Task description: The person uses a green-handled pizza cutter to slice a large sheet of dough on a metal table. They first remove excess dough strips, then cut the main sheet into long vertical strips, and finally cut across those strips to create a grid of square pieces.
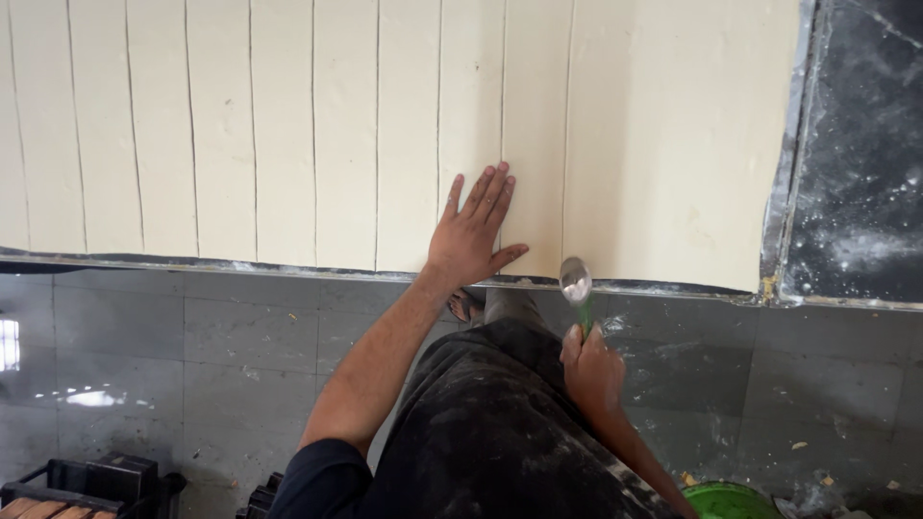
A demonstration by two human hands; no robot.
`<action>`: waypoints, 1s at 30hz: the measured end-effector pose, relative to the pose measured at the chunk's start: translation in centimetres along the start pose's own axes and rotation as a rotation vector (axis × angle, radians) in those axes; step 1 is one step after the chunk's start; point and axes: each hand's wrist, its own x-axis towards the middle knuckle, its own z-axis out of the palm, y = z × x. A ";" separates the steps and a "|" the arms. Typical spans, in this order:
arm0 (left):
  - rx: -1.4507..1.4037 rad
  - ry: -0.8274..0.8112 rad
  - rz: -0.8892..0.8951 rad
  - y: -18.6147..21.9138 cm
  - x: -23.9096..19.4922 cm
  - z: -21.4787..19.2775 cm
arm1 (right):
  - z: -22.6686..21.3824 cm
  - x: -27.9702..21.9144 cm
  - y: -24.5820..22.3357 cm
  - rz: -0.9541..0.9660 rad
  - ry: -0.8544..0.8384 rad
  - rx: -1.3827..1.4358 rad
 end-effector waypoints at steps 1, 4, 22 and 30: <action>-0.007 0.008 -0.001 0.1 0.0 0.0 | -0.1 -0.4 0.2 -0.019 0.004 0.003; -0.030 0.001 -0.004 0.1 0.0 -0.3 | -1.5 0.6 -0.5 -0.122 0.052 0.115; 0.006 0.068 0.004 4.6 10.3 0.6 | -16.8 46.5 -19.8 -0.612 0.492 0.380; -0.053 0.032 -0.013 4.2 11.1 -0.2 | -18.6 61.7 -23.4 -0.413 0.494 0.270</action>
